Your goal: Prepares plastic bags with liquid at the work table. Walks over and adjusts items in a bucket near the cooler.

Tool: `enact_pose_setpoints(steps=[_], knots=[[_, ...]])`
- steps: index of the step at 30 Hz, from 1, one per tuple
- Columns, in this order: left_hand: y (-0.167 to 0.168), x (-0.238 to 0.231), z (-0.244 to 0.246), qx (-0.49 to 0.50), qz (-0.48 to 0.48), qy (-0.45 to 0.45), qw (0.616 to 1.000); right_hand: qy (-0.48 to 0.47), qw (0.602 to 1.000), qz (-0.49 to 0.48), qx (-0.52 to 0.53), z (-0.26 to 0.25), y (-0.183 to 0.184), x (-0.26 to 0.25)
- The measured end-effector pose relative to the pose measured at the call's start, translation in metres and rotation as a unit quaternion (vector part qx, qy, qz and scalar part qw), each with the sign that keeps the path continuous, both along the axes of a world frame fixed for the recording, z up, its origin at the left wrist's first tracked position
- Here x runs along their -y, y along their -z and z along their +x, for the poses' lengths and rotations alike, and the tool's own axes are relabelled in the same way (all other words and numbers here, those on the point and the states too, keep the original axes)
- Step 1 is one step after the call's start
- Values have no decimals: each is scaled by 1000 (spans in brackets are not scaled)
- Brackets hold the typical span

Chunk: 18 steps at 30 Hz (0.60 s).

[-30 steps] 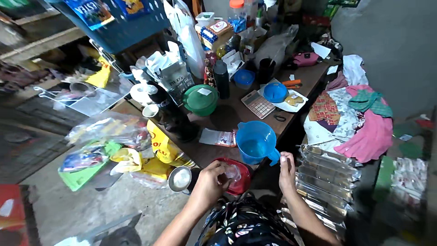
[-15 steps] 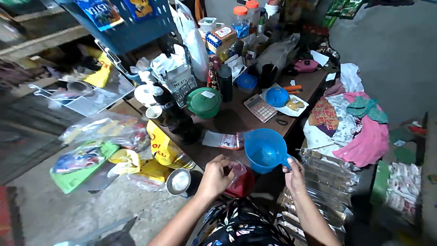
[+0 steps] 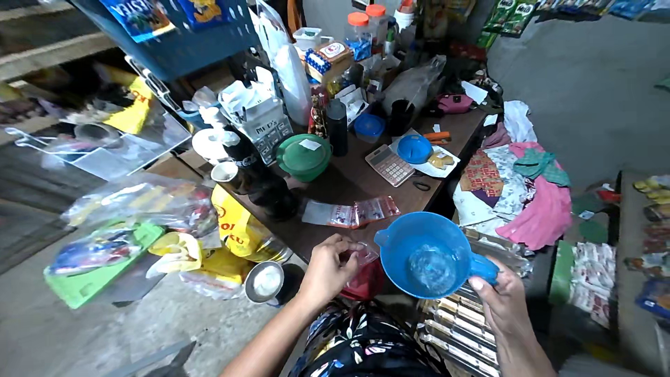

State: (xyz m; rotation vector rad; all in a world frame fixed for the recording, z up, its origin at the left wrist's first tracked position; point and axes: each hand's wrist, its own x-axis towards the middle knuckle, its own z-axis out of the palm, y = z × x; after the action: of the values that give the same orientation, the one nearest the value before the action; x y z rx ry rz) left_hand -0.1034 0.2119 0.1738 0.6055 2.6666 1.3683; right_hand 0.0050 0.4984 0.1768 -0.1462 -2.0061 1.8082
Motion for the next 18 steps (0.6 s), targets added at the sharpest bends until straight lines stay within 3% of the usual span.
enact_pose_setpoints(steps=[8, 18], knots=[[-12, -4, 8, -14, 14, 37, 999, -69, 987, 140, -37, 4, -42, 2], [-23, -5, 15, -30, 23, 56, 998, -17, 964, 265, -10, 3, -68, 7]])
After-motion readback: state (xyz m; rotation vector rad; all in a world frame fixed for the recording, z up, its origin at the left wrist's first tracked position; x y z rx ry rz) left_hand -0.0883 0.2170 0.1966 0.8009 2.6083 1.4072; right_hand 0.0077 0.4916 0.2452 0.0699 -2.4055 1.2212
